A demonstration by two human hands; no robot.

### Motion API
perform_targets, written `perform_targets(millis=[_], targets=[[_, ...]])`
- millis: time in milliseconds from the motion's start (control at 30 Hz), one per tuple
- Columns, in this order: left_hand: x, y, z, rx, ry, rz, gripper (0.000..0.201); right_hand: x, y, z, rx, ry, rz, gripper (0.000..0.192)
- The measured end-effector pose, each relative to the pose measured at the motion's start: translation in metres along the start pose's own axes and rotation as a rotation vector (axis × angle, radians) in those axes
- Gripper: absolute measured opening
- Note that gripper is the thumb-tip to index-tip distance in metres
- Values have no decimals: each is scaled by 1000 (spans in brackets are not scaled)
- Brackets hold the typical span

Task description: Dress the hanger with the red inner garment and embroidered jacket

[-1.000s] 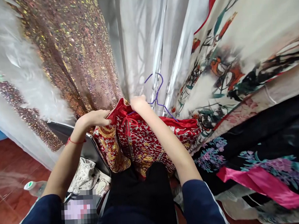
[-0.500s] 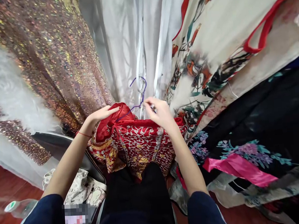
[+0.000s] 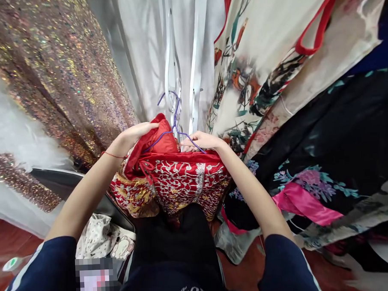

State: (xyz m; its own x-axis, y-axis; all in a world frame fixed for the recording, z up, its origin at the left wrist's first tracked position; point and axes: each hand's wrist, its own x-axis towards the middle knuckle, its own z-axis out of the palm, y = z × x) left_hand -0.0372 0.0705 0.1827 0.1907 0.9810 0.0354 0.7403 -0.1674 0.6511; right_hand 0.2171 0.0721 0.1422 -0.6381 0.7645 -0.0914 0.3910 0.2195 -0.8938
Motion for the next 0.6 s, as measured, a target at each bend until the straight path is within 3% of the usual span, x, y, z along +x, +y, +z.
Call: perform_targets(millis=[100,333,467,600], targets=[[4,14,10,-243,-194,-175,44,2,-2,5,-40,35,-10,51],[-9,14,19,-391,-157,-108,49,6,-1,8,-193,-13,-5,50],[-11,14,19,-275,-103,-46,51,8,2,10,-132,62,-41,46],[-12,19,20,-1,-36,75,51,3,0,11,-116,-25,-105,44]])
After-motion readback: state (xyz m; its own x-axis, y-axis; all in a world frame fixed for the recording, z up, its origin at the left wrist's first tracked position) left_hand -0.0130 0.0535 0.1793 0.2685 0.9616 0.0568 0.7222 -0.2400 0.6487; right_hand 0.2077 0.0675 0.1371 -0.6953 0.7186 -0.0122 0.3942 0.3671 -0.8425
